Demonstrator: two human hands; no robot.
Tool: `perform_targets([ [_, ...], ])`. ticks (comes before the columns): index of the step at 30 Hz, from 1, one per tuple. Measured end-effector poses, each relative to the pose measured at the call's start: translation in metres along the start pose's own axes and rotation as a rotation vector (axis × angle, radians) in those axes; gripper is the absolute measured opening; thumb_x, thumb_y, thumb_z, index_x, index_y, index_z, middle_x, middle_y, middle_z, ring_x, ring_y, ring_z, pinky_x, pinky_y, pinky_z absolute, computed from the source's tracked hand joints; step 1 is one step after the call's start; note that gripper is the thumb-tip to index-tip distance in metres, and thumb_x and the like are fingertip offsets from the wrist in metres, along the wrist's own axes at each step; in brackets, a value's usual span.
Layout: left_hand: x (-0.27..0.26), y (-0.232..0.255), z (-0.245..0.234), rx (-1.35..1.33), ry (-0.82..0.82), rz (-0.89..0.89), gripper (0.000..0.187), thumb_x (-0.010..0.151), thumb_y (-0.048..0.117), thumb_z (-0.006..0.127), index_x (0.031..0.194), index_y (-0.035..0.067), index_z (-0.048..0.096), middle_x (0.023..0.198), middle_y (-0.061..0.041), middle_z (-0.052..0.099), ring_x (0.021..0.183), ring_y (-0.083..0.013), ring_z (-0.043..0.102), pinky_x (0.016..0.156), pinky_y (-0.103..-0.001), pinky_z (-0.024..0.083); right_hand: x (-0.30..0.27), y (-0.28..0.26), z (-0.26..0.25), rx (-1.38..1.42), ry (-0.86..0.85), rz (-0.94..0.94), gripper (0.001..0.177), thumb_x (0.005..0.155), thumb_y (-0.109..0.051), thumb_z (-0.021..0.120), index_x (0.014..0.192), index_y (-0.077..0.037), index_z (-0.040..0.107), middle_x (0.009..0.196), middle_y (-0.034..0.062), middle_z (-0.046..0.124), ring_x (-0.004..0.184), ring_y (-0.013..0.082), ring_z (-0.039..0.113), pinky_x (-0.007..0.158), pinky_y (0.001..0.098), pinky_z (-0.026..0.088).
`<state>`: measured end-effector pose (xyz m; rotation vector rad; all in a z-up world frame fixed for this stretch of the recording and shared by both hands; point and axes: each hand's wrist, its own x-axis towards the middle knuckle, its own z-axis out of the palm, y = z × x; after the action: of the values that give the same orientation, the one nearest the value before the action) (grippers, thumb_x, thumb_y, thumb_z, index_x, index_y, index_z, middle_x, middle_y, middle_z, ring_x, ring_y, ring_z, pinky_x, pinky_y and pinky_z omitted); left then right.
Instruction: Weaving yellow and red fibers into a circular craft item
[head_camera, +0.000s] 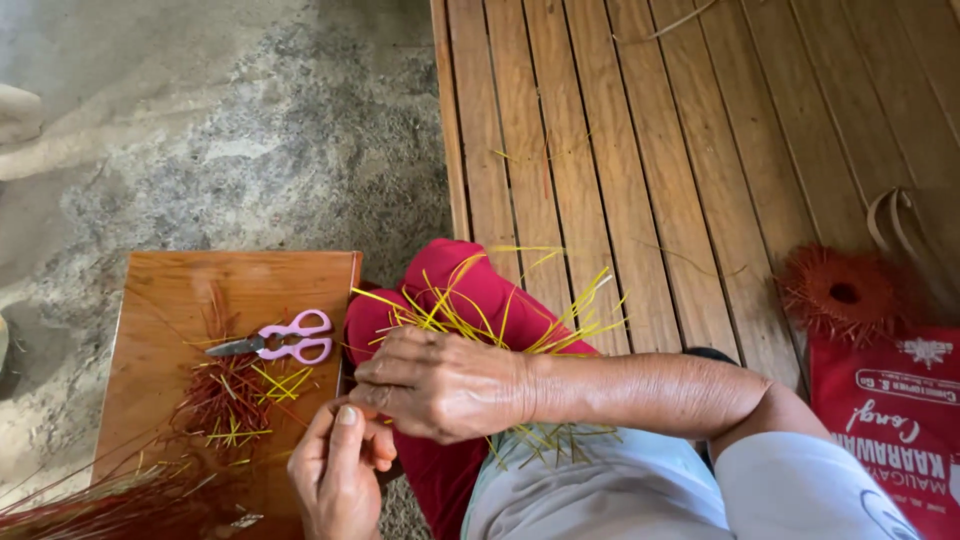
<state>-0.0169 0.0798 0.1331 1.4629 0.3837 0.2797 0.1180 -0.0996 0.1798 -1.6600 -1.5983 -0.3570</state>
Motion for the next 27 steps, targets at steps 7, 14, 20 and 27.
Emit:
perform_targets([
  [7,0.000,0.004,0.000,0.036,0.025,0.056,0.034,0.104,0.026,0.054,0.090,-0.003,0.066,0.059,-0.011,0.060,0.052,-0.0162,0.051,0.049,-0.027,0.043,-0.044,0.147,0.100,-0.368,-0.299,0.677,0.017,0.082,-0.030,0.070,0.077,-0.015,0.078,0.064,0.0084,0.069,0.054,0.0341,0.065,0.047,0.0481,0.050],
  [14,-0.004,0.025,0.021,0.973,0.233,0.510,0.021,0.088,0.014,0.077,0.108,0.008,0.073,0.084,-0.009,0.076,0.056,-0.0247,0.066,0.054,-0.037,0.052,0.011,0.001,-0.008,0.131,-0.119,0.147,0.021,0.090,-0.004,0.064,0.110,0.000,0.061,0.109,0.0145,0.063,0.096,0.0334,0.065,0.077,0.0408,0.053],
  [20,-0.002,0.031,0.016,0.957,0.023,0.523,0.015,0.091,0.010,0.067,0.105,0.010,0.072,0.061,-0.001,0.069,0.049,-0.0215,0.065,0.052,-0.038,0.050,0.013,0.016,-0.028,0.054,-0.222,0.206,0.016,0.088,-0.008,0.064,0.104,-0.010,0.060,0.095,0.0068,0.061,0.057,0.0288,0.059,0.042,0.0402,0.044],
  [27,-0.019,0.025,-0.054,-0.648,-0.303,0.345,0.023,0.105,0.003,0.056,0.124,-0.004,0.067,0.084,-0.013,0.069,0.060,-0.0130,0.055,0.053,-0.026,0.044,-0.041,0.115,-0.080,-0.342,-0.043,0.385,0.009,0.093,-0.006,0.071,0.101,-0.008,0.075,0.096,0.0040,0.077,0.066,0.0156,0.069,0.053,0.0274,0.053],
])
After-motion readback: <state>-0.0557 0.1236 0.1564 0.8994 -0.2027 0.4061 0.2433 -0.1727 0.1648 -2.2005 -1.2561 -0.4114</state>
